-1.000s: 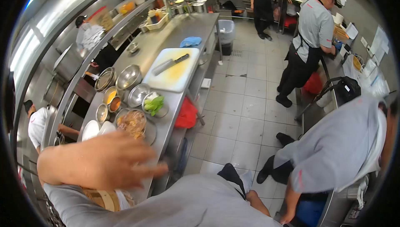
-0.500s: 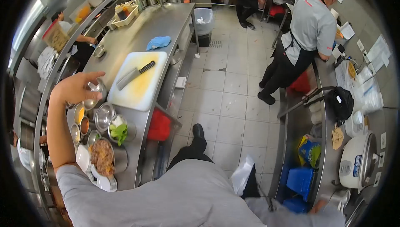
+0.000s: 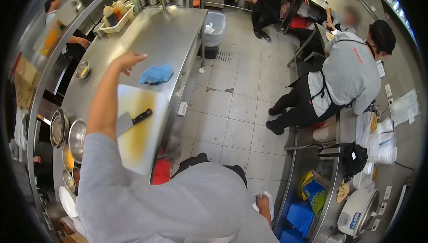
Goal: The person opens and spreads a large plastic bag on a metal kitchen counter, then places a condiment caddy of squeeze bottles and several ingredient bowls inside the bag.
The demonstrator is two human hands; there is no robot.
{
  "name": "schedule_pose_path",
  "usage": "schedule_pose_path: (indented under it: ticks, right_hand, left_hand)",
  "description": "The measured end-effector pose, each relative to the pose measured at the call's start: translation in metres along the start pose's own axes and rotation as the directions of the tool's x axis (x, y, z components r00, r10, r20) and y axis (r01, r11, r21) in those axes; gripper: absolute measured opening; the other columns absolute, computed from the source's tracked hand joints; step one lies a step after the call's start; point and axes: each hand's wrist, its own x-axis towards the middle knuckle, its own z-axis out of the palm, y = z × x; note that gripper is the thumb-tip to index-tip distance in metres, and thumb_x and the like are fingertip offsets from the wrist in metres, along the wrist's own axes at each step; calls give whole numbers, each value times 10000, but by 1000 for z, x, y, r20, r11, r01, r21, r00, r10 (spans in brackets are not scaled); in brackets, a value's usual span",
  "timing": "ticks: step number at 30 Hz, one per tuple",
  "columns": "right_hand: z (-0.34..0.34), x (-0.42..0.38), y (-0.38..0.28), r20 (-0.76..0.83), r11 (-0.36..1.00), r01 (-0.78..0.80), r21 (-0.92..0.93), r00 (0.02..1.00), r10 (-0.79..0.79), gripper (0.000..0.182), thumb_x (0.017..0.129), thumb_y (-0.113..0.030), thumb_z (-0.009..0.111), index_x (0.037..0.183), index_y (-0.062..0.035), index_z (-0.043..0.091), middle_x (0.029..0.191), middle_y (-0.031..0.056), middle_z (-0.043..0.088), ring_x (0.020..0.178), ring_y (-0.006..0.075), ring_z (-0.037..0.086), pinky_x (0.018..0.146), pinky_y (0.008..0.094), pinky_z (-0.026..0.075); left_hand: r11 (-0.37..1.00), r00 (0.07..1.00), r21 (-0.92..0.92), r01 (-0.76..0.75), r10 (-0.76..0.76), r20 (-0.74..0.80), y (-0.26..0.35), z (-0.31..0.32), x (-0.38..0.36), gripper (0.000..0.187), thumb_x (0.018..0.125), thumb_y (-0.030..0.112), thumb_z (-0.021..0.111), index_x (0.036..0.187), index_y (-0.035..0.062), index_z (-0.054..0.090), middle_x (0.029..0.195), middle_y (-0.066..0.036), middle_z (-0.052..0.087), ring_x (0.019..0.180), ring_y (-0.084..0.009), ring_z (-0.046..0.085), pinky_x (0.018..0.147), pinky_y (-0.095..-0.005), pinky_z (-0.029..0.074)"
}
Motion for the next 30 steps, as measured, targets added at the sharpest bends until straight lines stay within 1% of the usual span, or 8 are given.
schedule_pose_path:
  ticks: [4,7,13,18,20,23,25,30]
  right_hand:
    - [-68,41,-97,-15,995,84,58,996,-83,487,911,-428,674,1029,43,708,1062,288,716,1028,485,671,884,518,530]
    - [-86,114,-131,4,995,98,26,995,-98,484,913,-424,669,1045,39,711,1075,288,716,1045,480,671,899,514,531]
    - [-106,296,-154,191,988,104,-118,978,-80,480,918,-417,659,1079,32,718,1101,287,715,1079,469,670,930,507,532]
    - [-173,433,-211,304,954,177,-241,948,-99,479,922,-411,651,1106,26,723,1123,287,713,1107,461,669,955,501,533]
    - [-215,487,-252,295,928,234,-290,944,-146,479,924,-408,648,1117,23,725,1131,287,713,1119,457,669,965,499,533]
    - [-271,574,-323,232,820,453,-349,890,-393,440,938,-374,642,1097,27,728,1143,292,707,1121,458,665,981,506,529]
    - [-297,626,-366,86,865,414,-283,909,-407,388,906,-335,691,1100,-2,735,1014,288,729,1006,468,697,872,508,559]
    - [-350,706,-484,122,860,409,-304,912,-391,408,913,-342,667,1142,-10,727,1022,282,733,1032,460,700,888,515,554]
  left_hand:
    - [996,997,51,76,-76,-4,-54,120,215,1130,851,857,536,1517,-51,448,1552,-299,443,1370,-546,448,1046,-686,411]
    - [947,924,137,290,-240,-299,58,176,111,1288,750,869,640,1612,-20,286,1661,-324,234,1554,-533,114,1214,-681,174]
    - [928,913,353,-120,243,-327,75,234,82,1212,627,488,939,1621,183,317,1687,-255,193,1554,-528,126,1195,-720,191]
    - [913,883,388,123,78,-463,79,252,33,1144,646,379,935,1593,122,345,1670,-231,242,1559,-490,157,1157,-781,170]
    - [917,875,319,238,-60,-481,70,266,36,1096,662,349,927,1550,24,373,1633,-252,315,1554,-473,196,1184,-716,214]
    - [930,813,267,252,-54,-579,58,278,76,1053,670,327,923,1504,-43,396,1599,-275,370,1540,-470,246,1211,-619,261]
    - [948,780,206,245,-66,-623,60,282,97,1044,665,311,924,1497,-44,403,1593,-286,373,1529,-478,265,1213,-583,279]
    - [964,716,130,231,-78,-693,105,255,174,1036,642,275,929,1484,-45,418,1588,-304,371,1506,-489,308,1208,-570,302]
